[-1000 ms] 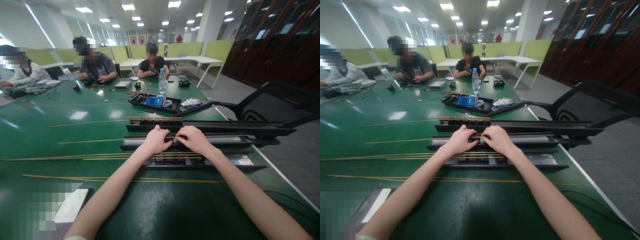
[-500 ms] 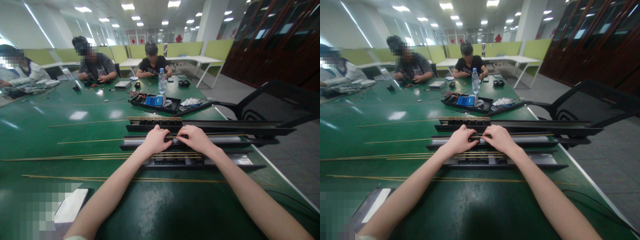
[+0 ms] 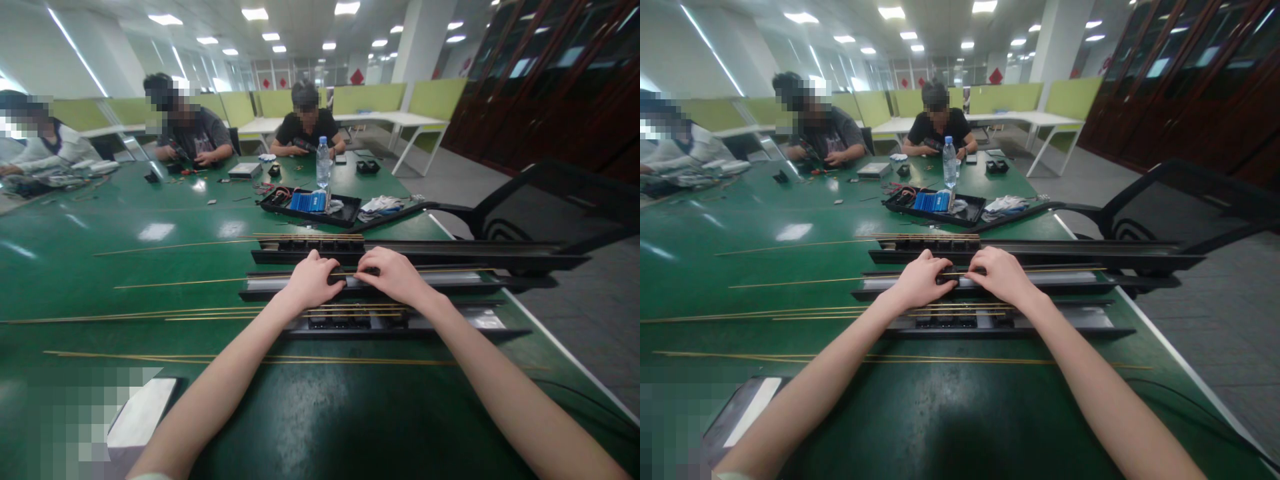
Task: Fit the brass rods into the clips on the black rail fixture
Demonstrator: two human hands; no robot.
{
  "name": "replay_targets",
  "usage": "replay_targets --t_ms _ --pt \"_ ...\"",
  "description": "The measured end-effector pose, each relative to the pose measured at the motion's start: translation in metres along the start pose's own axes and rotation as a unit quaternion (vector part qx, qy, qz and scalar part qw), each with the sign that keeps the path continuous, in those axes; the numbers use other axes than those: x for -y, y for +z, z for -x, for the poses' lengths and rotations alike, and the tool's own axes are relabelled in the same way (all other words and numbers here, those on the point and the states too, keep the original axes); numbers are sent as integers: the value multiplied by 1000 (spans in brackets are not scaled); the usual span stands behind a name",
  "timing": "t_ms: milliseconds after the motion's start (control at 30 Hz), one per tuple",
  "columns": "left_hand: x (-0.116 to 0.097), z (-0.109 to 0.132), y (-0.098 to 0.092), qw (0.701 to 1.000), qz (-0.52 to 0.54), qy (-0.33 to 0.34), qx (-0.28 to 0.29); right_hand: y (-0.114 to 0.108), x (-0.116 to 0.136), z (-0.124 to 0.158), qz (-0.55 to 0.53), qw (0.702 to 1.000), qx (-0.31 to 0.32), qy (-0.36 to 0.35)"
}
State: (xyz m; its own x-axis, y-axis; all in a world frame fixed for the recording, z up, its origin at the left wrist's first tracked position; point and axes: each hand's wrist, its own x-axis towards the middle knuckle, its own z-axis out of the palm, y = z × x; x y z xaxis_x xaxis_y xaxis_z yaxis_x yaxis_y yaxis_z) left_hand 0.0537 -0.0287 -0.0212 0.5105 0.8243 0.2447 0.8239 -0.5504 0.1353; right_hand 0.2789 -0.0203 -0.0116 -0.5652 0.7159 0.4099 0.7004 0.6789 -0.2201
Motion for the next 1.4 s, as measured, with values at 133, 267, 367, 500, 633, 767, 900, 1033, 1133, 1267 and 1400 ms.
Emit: replay_targets --t_ms 133,267,367,500,633,767,900,1033,1133,1267,1400 --pt "0 0 0 1000 -4 3 -4 0 -1 1 2 1000 2 2" --pt "-1 0 -2 1000 -5 0 4 0 -4 1 3 1000 5 0" --pt "-1 0 -3 1000 -4 -6 9 0 -5 1 6 1000 5 -2" --pt "-2 0 -4 1000 -2 -4 9 -1 -6 1 9 1000 5 -1" --pt "-3 0 -5 1000 0 -5 11 -3 -5 2 8 1000 4 0" --pt "-4 0 -6 1000 3 -10 15 -6 -4 2 5 1000 6 1" --pt "-3 0 -6 1000 4 -9 16 -7 -5 2 2 1000 10 3" --pt "-3 0 -5 1000 4 -8 14 -6 -8 2 4 1000 8 4" --pt "-3 1 -5 1000 3 -5 7 -6 -10 3 1 1000 10 6" --pt "-3 1 -5 1000 3 -4 6 -7 -12 4 -6 1000 7 5" --pt "-3 0 -6 1000 6 -5 9 -8 -13 4 -6 1000 11 5"
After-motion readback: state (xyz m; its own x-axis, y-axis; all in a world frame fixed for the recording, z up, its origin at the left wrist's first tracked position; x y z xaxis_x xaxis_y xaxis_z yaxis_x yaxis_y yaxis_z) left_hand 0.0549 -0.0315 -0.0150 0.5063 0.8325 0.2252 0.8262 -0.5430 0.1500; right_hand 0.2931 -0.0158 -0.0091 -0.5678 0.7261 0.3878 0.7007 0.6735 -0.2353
